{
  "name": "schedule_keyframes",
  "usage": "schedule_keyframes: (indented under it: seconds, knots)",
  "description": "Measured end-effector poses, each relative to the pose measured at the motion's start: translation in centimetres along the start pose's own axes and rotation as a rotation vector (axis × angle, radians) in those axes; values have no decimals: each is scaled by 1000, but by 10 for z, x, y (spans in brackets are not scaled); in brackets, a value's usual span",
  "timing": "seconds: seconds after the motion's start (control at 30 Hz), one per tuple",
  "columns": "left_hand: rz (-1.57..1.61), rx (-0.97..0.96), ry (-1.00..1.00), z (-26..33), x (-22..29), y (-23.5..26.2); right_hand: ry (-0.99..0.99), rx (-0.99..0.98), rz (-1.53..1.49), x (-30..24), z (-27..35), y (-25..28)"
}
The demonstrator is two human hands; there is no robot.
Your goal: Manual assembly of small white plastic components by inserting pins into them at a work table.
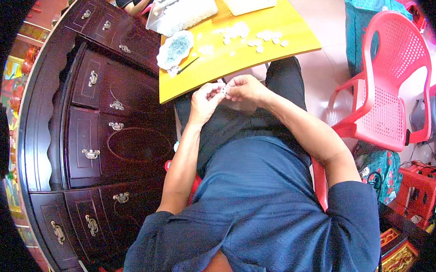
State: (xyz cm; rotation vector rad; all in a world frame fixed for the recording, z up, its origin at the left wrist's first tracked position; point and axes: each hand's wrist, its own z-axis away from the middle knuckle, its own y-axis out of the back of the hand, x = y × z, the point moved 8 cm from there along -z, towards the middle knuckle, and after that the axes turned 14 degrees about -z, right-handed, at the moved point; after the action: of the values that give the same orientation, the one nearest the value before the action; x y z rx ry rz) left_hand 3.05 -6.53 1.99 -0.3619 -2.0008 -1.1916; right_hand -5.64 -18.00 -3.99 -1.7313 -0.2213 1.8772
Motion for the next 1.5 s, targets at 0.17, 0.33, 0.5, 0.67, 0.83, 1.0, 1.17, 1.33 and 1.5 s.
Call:
schedule_keyframes:
  seconds: [0.17, 0.33, 0.5, 0.67, 0.83, 1.0, 1.17, 1.33, 1.5]
  knots:
    - [80, -30, 14, 0, 0, -2, -10, -4, -37, -1, 3, -4]
    - [73, -26, -11, -1, 8, -3, -43, -5, -91, 5, 3, -2]
    - [-24, 49, 1, 1, 10, 1, -19, 62, -198, 6, 2, -7]
    - [-294, 233, -115, 8, 44, 11, 6, 100, -475, 1, 11, -24]
    - [-445, 261, -156, 9, 42, 12, -20, 138, -482, 17, 6, -18]
    - [-411, 269, -173, 10, 45, 13, -107, 118, -514, 19, 8, -18]
    - [-365, 221, -171, 8, 41, 11, -107, 96, -473, 17, 7, -17]
    - [-347, 175, -183, 5, 42, 12, -8, 87, -441, 16, 4, -14]
    - [-344, 189, -172, 6, 43, 16, 44, 98, -453, 10, 6, -22]
